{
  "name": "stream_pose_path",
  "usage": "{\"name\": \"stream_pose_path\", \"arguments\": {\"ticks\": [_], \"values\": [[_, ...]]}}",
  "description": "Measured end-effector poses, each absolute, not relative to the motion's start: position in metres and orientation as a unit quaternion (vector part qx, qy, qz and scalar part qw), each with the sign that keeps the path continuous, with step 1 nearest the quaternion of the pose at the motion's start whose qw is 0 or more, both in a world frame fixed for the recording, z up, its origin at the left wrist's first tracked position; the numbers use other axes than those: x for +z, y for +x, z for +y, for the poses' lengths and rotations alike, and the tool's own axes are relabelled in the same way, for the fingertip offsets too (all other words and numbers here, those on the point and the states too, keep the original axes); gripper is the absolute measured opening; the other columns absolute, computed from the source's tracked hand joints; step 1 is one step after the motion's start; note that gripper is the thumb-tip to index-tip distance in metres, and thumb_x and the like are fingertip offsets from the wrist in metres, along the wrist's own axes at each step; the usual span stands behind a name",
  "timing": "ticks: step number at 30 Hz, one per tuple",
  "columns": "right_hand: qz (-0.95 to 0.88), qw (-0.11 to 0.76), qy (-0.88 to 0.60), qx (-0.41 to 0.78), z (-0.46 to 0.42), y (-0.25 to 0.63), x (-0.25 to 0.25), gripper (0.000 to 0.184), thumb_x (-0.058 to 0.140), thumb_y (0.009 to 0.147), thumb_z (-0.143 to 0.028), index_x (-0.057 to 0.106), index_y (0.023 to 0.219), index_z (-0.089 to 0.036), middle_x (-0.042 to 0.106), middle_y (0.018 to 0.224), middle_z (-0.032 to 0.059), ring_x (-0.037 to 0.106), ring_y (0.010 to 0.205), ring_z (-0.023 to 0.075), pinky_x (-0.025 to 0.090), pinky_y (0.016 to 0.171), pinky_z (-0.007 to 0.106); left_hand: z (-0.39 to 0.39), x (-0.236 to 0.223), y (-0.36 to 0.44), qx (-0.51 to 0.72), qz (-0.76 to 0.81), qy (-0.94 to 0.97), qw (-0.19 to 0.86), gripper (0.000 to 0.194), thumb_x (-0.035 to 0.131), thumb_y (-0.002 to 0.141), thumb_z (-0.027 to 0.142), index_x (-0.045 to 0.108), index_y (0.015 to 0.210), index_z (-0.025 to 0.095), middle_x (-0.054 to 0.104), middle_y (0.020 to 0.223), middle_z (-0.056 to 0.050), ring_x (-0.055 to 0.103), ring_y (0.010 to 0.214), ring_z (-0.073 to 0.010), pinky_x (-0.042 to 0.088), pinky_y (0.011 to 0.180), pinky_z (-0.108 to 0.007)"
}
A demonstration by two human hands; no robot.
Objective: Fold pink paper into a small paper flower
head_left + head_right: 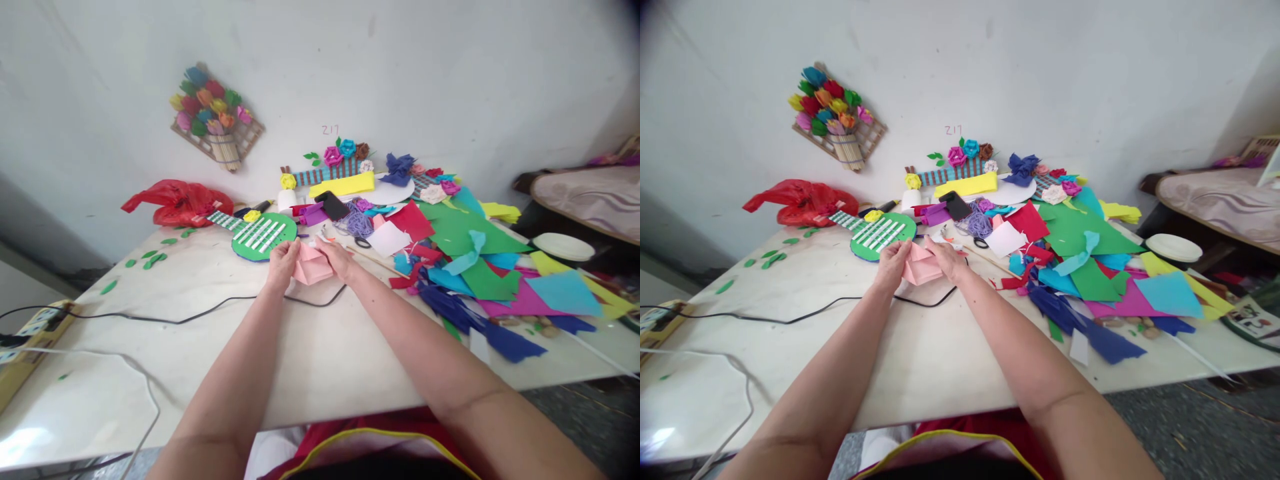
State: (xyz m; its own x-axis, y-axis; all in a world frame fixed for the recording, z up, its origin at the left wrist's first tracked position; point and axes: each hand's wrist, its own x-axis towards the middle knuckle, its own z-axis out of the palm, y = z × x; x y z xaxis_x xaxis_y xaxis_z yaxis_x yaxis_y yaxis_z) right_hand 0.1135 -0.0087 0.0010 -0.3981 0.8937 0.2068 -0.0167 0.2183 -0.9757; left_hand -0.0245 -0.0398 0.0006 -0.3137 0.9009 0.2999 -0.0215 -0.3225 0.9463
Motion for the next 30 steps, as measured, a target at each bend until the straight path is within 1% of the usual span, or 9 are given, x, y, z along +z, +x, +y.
{"name": "stream_pose_path", "arguments": {"ticks": [2,6,9,12,15,18,21,25,30], "values": [[-0.638,0.431,-0.332,0.545,-0.0078,0.1133,0.0008,0.041,0.053,0.07,-0.056,0.052,0.061,-0.016,0.047,0.053,-0.0016,0.042,0.051,0.0109,0.032,0.048,0.025,-0.0402,0.0007,-0.0243,0.659,0.468,0.477,0.345,0.037,0.064,0.069,0.045,0.048,0.054,0.015,0.043,0.048,0.004,0.035,0.044,-0.0057,0.025,0.043,-0.02],[-0.641,0.421,-0.352,0.537,-0.0058,0.1118,-0.0011,0.038,0.059,0.065,-0.051,0.043,0.055,-0.018,0.036,0.048,-0.0058,0.034,0.046,0.0079,0.026,0.045,0.022,-0.0409,0.0009,-0.0239,0.653,0.466,0.483,0.351,0.037,0.063,0.07,0.046,0.048,0.055,0.015,0.042,0.048,0.004,0.035,0.044,-0.0058,0.026,0.043,-0.02],[-0.653,0.425,-0.362,0.511,-0.0056,0.1112,-0.0021,0.04,0.057,0.065,-0.052,0.041,0.054,-0.018,0.033,0.048,-0.0065,0.03,0.045,0.0072,0.022,0.045,0.022,-0.0407,0.0013,-0.0233,0.652,0.466,0.482,0.355,0.038,0.063,0.069,0.047,0.048,0.055,0.015,0.042,0.048,0.004,0.035,0.044,-0.0059,0.025,0.043,-0.02],[-0.68,0.431,-0.385,0.451,-0.0062,0.112,-0.0016,0.039,0.053,0.069,-0.051,0.04,0.052,-0.018,0.031,0.048,-0.0061,0.028,0.046,0.0075,0.02,0.046,0.023,-0.0404,0.0026,-0.0225,0.655,0.464,0.48,0.354,0.039,0.063,0.069,0.047,0.046,0.053,0.016,0.041,0.047,0.004,0.034,0.044,-0.0058,0.025,0.043,-0.021],[-0.722,0.429,-0.391,0.377,-0.0073,0.1138,0.0007,0.037,0.049,0.073,-0.046,0.038,0.05,-0.018,0.032,0.048,-0.0048,0.031,0.049,0.0085,0.021,0.047,0.023,-0.0414,0.0046,-0.0219,0.651,0.465,0.485,0.352,0.039,0.064,0.069,0.046,0.045,0.052,0.016,0.04,0.047,0.004,0.034,0.044,-0.0056,0.025,0.043,-0.021],[-0.749,0.431,-0.374,0.337,-0.0084,0.1154,0.0034,0.034,0.047,0.075,-0.041,0.04,0.051,-0.018,0.036,0.05,-0.0035,0.035,0.053,0.0097,0.024,0.05,0.024,-0.0432,0.0054,-0.0227,0.639,0.469,0.49,0.362,0.037,0.066,0.067,0.045,0.049,0.053,0.015,0.043,0.048,0.004,0.037,0.045,-0.006,0.026,0.044,-0.02],[-0.754,0.435,-0.372,0.322,-0.0085,0.1161,0.0047,0.033,0.046,0.075,-0.039,0.039,0.05,-0.018,0.035,0.05,-0.0034,0.035,0.053,0.01,0.024,0.051,0.024,-0.0447,0.0039,-0.0247,0.631,0.464,0.494,0.377,0.034,0.068,0.065,0.043,0.054,0.058,0.014,0.048,0.051,0.003,0.041,0.046,-0.0065,0.028,0.044,-0.02],[-0.757,0.437,-0.374,0.311,-0.0071,0.1163,0.0043,0.033,0.045,0.076,-0.039,0.039,0.05,-0.018,0.034,0.049,-0.0035,0.034,0.053,0.01,0.024,0.052,0.024,-0.0455,0.0016,-0.0274,0.622,0.448,0.486,0.42,0.032,0.072,0.06,0.04,0.056,0.06,0.013,0.051,0.052,0.002,0.043,0.046,-0.0069,0.029,0.044,-0.02],[-0.748,0.44,-0.379,0.322,-0.0047,0.1162,0.0011,0.036,0.045,0.077,-0.041,0.037,0.05,-0.018,0.034,0.05,-0.0038,0.034,0.053,0.01,0.024,0.051,0.024,-0.045,0.0004,-0.0286,0.608,0.437,0.491,0.445,0.031,0.071,0.063,0.042,0.059,0.065,0.013,0.054,0.054,0.0,0.046,0.046,-0.0083,0.031,0.044,-0.021]]}}
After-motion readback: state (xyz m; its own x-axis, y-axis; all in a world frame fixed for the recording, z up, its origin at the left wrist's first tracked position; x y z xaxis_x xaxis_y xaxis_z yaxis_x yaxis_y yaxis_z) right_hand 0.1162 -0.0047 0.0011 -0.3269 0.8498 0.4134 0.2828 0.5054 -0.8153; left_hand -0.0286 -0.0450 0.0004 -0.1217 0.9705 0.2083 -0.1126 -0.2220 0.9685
